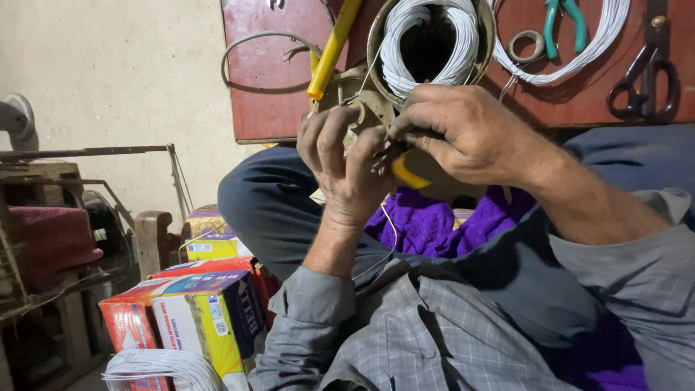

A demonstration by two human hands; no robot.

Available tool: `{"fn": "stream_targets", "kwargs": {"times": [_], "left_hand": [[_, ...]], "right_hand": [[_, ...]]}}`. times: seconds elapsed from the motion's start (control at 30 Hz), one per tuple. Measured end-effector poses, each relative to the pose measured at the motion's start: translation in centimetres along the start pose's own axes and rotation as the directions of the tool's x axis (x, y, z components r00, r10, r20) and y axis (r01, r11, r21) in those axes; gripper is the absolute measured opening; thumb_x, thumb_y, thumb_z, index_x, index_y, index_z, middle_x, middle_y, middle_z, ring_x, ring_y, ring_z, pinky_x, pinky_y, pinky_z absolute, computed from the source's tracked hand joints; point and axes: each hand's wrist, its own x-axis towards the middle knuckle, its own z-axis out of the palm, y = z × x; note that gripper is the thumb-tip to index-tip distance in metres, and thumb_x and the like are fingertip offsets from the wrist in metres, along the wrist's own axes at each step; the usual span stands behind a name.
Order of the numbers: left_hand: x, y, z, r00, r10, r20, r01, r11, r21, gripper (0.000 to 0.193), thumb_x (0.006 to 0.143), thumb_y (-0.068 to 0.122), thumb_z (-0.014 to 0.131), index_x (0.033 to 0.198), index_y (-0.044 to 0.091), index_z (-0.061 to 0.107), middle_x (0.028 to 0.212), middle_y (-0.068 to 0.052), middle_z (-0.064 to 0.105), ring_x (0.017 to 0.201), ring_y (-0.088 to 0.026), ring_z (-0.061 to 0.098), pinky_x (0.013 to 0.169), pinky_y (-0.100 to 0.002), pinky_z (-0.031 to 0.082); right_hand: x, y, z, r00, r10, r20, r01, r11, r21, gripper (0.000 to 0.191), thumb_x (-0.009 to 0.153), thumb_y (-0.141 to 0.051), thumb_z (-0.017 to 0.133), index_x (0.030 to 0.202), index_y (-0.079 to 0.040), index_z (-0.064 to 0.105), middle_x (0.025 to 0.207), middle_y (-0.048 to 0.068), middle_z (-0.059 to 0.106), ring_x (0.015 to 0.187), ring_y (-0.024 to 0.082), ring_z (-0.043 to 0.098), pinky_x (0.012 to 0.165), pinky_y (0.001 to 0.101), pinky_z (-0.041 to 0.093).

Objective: The person sits cross-legged and wraps electrical tape around a wire connection on a motor housing. They then cut a piece of yellow plastic conduit with scissors and slide it over the wires, followed by wrapping additional tape around the junction.

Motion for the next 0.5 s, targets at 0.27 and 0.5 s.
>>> {"fn": "stream_targets", "kwargs": {"times": [0.27, 0.5], "left_hand": [[-0.6, 0.7, -1.5, 0.991, 0.134, -0.010, -0.135, 0.990, -0.039, 0.031, 0.085, 0.012, 0.082, 0.111, 0.023, 0.070, 0.129, -0.008, 0.054, 0.123, -0.030, 0.051, 0.108, -0.053, 0.045], [-0.4, 1.9, -3.0, 0.972, 0.233, 0.023, -0.230, 0.969, -0.090, 0.033, 0.083, 0.007, 0.091, 0.110, 0.022, 0.080, 0.115, -0.003, 0.054, 0.118, -0.025, 0.047, 0.097, -0.045, 0.050]], "right_hand": [[0.0, 0.1, 0.1, 1.000, 0.015, -0.006, -0.015, 1.000, -0.004, 0.016, 0.089, -0.002, 0.071, 0.105, 0.000, 0.071, 0.089, 0.011, 0.064, 0.081, 0.027, 0.067, 0.071, 0.0377, 0.054], [0.0, 0.0, 0.5, 0.997, 0.007, -0.074, -0.005, 1.000, 0.018, 0.016, 0.089, -0.006, 0.073, 0.104, 0.000, 0.071, 0.097, 0.011, 0.068, 0.089, 0.027, 0.070, 0.077, 0.0358, 0.056]]}}
